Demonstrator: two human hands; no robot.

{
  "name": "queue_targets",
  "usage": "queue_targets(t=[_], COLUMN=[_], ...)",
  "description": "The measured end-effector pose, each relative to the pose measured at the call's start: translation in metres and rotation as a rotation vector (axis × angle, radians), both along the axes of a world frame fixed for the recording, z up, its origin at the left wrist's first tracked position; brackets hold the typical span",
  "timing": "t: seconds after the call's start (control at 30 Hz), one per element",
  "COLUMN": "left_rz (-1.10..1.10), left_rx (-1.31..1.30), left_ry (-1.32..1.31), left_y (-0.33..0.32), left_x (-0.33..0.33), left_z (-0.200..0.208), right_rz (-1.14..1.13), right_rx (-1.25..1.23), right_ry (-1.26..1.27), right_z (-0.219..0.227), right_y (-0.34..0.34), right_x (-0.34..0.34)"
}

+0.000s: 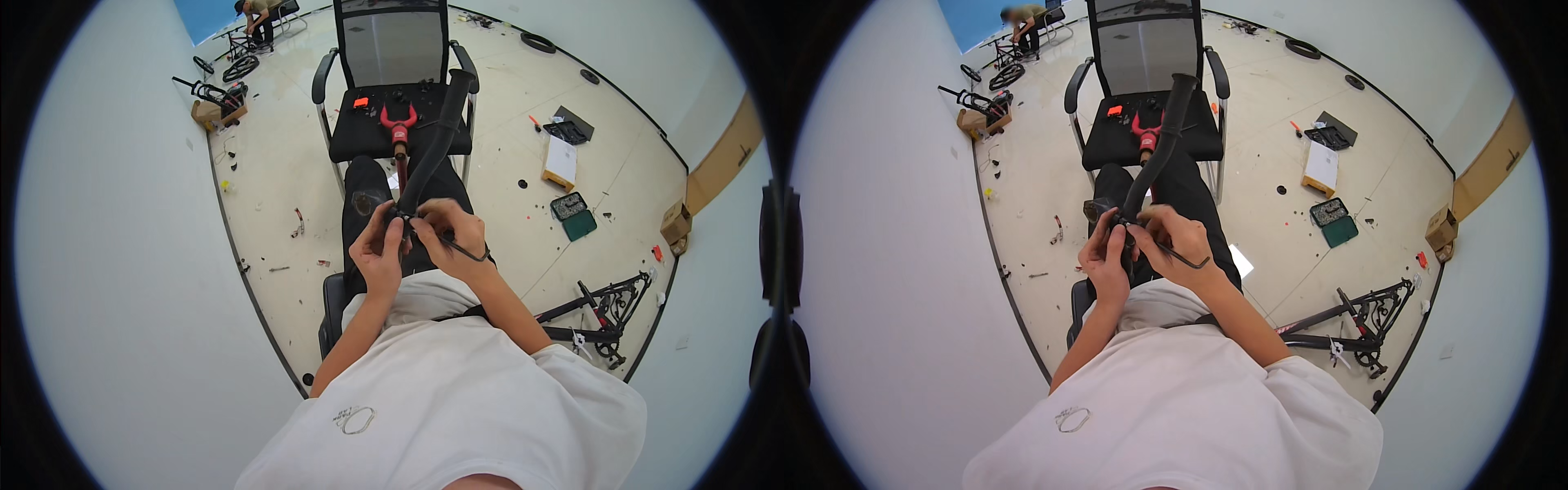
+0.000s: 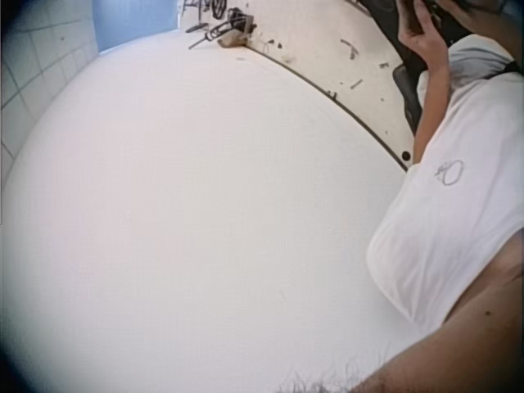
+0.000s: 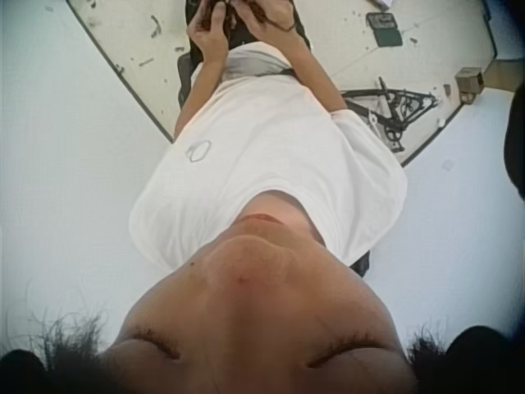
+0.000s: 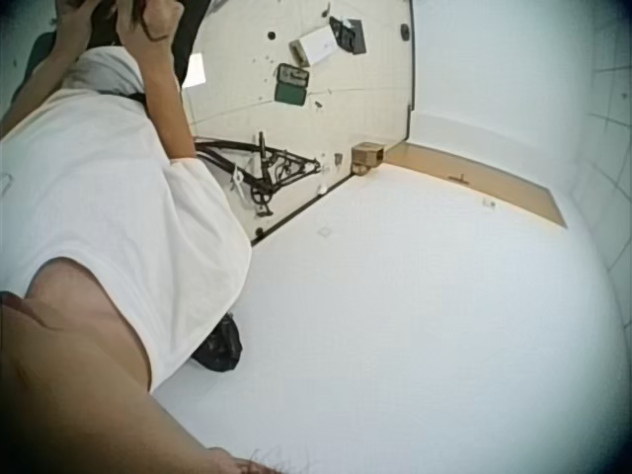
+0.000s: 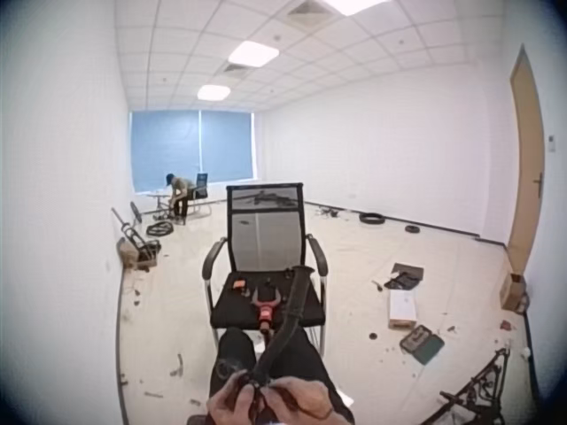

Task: The person holds a black bicycle seat post and uses an Allen key to tighten a bolt on its clamp. The seat post is held between the legs while the person rotates the tool to secure the fastener.

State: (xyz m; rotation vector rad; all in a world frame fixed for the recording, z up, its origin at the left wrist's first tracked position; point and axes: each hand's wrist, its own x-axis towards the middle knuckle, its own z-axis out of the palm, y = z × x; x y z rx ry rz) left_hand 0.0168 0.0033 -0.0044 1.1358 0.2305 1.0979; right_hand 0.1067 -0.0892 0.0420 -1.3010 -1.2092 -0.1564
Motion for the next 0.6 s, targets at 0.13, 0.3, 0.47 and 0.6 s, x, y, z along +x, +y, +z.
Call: queue_targets(t=[0.13,0.3,0.47,0.6], left_rz=[0.000,0.025,0.025,0.010], left_rx=[0.009,-0.023,-0.043,-0.048], left_ry=[-0.013,0.016,-0.015,-0.007], left_y=[-0.002,0.002,0.004,0.002], left_x=[0.000,-0.001,0.000,-0.001], left_z=[0.002,0.001,-0.001,-0.001], right_rz=[0.237,0.263,0.128,0.022], right_rx=[-0.077,-0.019,0.024,0.057], right_ry=[0.279,0.217,0.041,-0.084], right_z=[0.002,-0.006,-0.002,-0.006], right_y=[-0.005,-0.004,-0.001,0.004], right_x=[0.000,0.000,-0.001,0.007])
